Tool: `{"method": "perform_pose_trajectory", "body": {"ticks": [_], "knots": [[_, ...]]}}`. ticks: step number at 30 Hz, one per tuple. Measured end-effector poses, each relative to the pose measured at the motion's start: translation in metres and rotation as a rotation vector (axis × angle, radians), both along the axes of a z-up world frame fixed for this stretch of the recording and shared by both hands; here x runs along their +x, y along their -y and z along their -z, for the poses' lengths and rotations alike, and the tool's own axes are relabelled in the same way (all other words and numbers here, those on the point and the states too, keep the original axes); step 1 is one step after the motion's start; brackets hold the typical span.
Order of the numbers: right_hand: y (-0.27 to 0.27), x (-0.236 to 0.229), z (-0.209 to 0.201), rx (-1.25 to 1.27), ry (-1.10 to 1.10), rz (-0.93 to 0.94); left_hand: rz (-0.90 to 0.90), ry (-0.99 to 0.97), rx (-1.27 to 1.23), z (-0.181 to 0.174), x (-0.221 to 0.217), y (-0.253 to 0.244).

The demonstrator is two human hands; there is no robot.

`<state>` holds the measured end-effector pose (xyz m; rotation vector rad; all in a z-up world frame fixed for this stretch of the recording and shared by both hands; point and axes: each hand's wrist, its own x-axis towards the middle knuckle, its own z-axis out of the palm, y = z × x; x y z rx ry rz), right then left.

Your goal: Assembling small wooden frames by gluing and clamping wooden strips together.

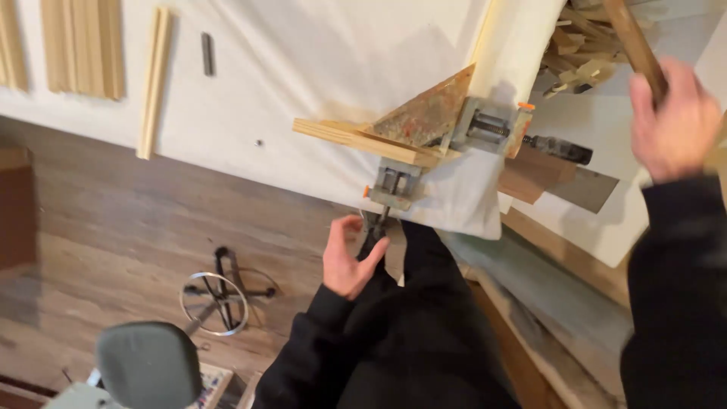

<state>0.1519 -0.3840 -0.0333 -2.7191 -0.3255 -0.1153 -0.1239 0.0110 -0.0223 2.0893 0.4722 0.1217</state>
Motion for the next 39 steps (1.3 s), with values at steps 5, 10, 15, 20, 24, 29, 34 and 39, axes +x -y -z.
{"method": "perform_pose_trajectory", "body": {"ticks": [5, 10, 15, 20, 24, 29, 34, 39], "knots": [[-0.006, 0.163, 0.127, -0.233, -0.025, -0.244, -0.083, -0.486, -0.377, 0.032, -0.016, 0.016], [-0.002, 0.146, 0.101, -0.118, -0.117, -0.415, -0.142, -0.513, -0.198, 0.047, -0.015, 0.031], [-0.015, 0.064, 0.079, 0.144, -1.272, -0.557, -0.195, -0.539, 0.050, 0.064, -0.010, 0.036], [-0.026, 0.012, 0.087, -0.245, -1.175, -0.335, -0.166, -0.553, 0.057, 0.082, -0.016, 0.041], [-0.020, -0.012, 0.087, -0.206, -0.841, -0.388, -0.099, -0.430, -0.007, 0.113, -0.042, 0.036], [-0.015, -0.029, 0.090, -0.400, -0.252, -0.414, -0.037, -0.654, -1.239, 0.147, -0.076, 0.023], [-0.024, -0.019, 0.051, -0.136, -0.303, -0.425, -0.143, -0.615, -1.226, 0.101, -0.032, 0.002], [0.049, 0.000, 0.113, 0.664, -1.609, 0.091, -0.233, -0.038, -0.373, 0.079, -0.049, 0.033]]}}
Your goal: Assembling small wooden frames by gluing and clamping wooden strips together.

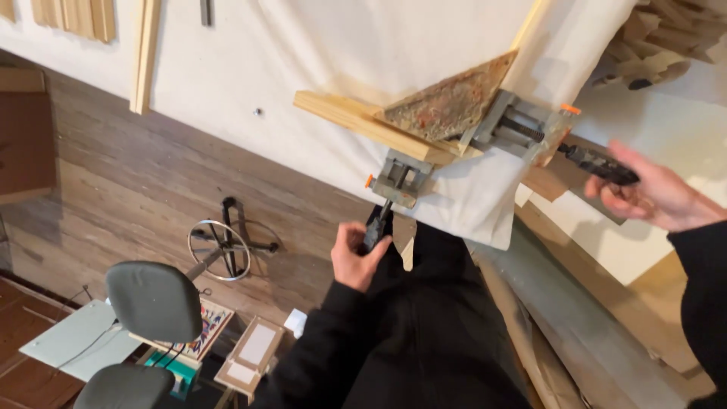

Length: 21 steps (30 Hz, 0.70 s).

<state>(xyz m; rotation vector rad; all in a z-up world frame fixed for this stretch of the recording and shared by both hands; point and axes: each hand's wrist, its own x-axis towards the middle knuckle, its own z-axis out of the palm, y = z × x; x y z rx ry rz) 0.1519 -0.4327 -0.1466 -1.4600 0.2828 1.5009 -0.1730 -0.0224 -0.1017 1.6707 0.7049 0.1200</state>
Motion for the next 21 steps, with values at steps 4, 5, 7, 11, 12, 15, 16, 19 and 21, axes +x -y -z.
{"method": "perform_pose_trajectory", "body": {"ticks": [4, 5, 7, 11, 12, 15, 16, 19, 21], "knots": [[0.011, -0.018, 0.006, 0.449, -0.382, 0.416, -0.144, -0.185, 0.031, -0.008, -0.012, 0.013], [0.008, -0.019, 0.001, 0.563, -0.474, 0.518, -0.207, -0.220, -0.171, -0.010, -0.008, 0.013], [-0.028, -0.013, -0.037, 0.232, -0.200, 0.388, -0.198, -0.186, -0.313, 0.022, -0.019, 0.003], [-0.049, -0.026, -0.070, -0.046, 0.234, 0.278, -0.173, -0.185, -1.006, 0.037, -0.034, -0.006], [-0.057, -0.031, -0.077, -0.044, 0.234, 0.277, -0.174, -0.185, -1.005, 0.051, -0.039, -0.013], [-0.073, -0.046, -0.095, 0.076, 0.934, 0.178, -0.083, -0.251, -1.487, 0.076, -0.054, -0.026], [-0.077, -0.045, -0.098, -0.043, 1.272, -0.027, -0.015, -0.234, -1.446, 0.078, -0.052, -0.028], [-0.081, -0.037, -0.096, -0.186, 1.477, -0.190, -0.059, -0.324, -1.080, 0.021, -0.017, -0.022], [-0.062, -0.030, -0.070, -0.219, 1.357, -0.129, -0.150, -0.419, -0.755, -0.012, 0.000, -0.015]]}}
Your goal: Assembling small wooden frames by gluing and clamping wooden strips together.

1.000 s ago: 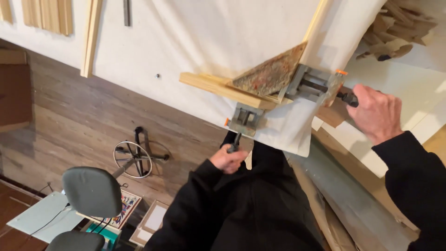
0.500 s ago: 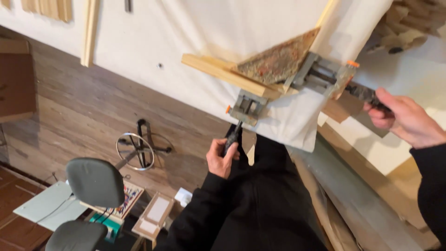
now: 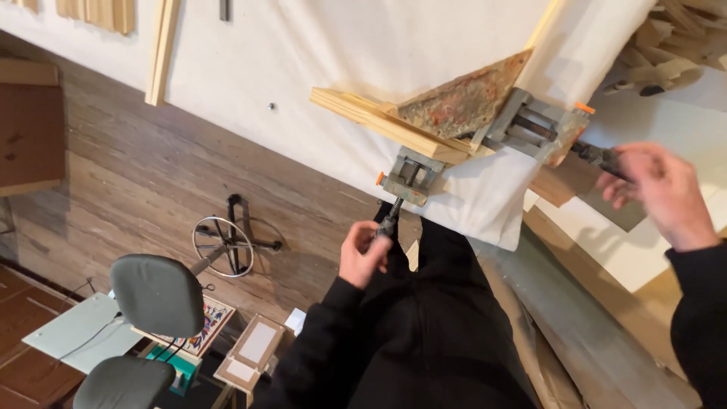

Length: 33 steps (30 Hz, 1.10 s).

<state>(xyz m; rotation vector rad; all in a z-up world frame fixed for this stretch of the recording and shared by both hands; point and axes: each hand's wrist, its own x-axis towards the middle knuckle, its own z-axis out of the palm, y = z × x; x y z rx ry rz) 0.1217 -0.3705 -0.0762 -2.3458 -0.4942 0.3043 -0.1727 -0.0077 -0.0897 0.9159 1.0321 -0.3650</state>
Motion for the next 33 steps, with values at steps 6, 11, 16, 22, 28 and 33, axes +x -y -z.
{"method": "perform_pose_trajectory", "body": {"ticks": [6, 11, 16, 22, 28, 33], "knots": [[0.044, 0.011, 0.048, 0.318, -1.149, 0.385, 0.236, 0.182, 1.052, -0.007, -0.013, 0.022], [0.050, 0.003, 0.041, 0.519, -1.143, 0.445, -0.022, 0.178, 0.166, 0.043, -0.047, 0.014], [0.026, -0.016, 0.012, 0.356, -0.518, 0.124, -0.204, 0.375, -0.439, 0.057, -0.049, 0.005], [-0.010, -0.007, -0.037, 0.137, -0.259, 0.065, 0.167, 0.246, 0.807, -0.024, 0.027, 0.004], [0.033, -0.012, 0.013, 0.258, -0.451, 0.170, 0.454, 0.555, 1.541, -0.066, 0.155, 0.019], [0.031, -0.013, -0.003, 0.253, -0.461, 0.218, 0.681, 0.411, 1.558, -0.044, 0.177, 0.022]]}}
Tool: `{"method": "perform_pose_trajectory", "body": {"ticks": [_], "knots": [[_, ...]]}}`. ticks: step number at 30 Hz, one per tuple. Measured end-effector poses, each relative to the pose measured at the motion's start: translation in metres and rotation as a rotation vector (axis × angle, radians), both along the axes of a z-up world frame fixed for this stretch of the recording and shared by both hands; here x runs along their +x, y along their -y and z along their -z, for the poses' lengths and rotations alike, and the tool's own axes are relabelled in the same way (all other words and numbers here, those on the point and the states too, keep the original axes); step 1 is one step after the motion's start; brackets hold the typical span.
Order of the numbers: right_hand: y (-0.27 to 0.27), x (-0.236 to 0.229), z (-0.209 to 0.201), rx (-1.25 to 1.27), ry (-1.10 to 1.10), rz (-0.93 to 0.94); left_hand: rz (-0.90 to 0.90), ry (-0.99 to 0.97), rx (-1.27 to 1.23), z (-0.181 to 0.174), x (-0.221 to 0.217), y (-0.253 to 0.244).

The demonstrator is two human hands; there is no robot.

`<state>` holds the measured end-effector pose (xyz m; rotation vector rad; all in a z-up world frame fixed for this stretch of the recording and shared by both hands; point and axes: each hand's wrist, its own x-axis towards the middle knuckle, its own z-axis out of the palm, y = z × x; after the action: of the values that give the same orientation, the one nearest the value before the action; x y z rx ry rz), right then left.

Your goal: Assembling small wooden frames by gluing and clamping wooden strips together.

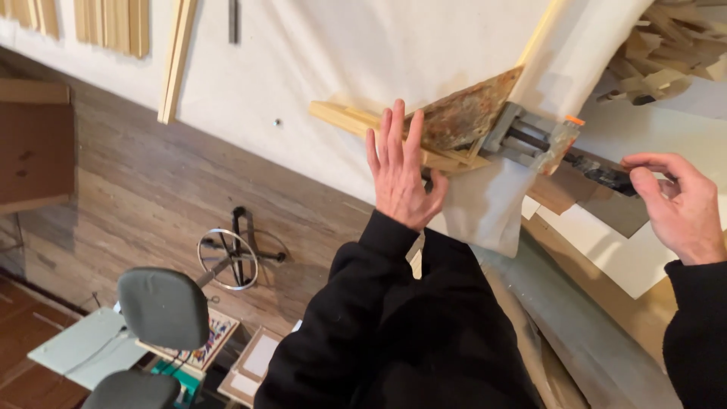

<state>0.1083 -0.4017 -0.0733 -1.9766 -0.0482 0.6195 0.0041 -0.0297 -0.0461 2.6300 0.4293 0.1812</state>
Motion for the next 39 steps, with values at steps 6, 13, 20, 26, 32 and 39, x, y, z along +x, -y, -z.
{"method": "perform_pose_trajectory", "body": {"ticks": [6, 13, 20, 26, 32, 39], "knots": [[-0.002, 0.002, -0.002, 0.030, 0.014, 0.015, 0.150, 0.069, -0.119, -0.006, 0.034, -0.012], [-0.032, 0.022, -0.026, -0.191, 0.211, -0.069, 0.335, -0.033, -0.121, -0.005, 0.049, -0.029], [-0.123, 0.085, -0.031, -0.150, 0.220, -0.280, 0.202, -0.067, -0.231, 0.025, 0.082, -0.079], [-0.192, 0.120, -0.022, -0.146, -0.113, -0.260, 0.285, 0.062, 0.057, 0.022, 0.090, -0.091], [-0.197, 0.117, -0.010, -0.004, -0.112, -0.184, 0.545, 0.105, -0.059, -0.015, 0.038, -0.085], [-0.202, 0.102, -0.110, 0.186, -0.004, -0.135, 0.665, 0.151, 0.027, -0.107, 0.033, -0.085]]}}
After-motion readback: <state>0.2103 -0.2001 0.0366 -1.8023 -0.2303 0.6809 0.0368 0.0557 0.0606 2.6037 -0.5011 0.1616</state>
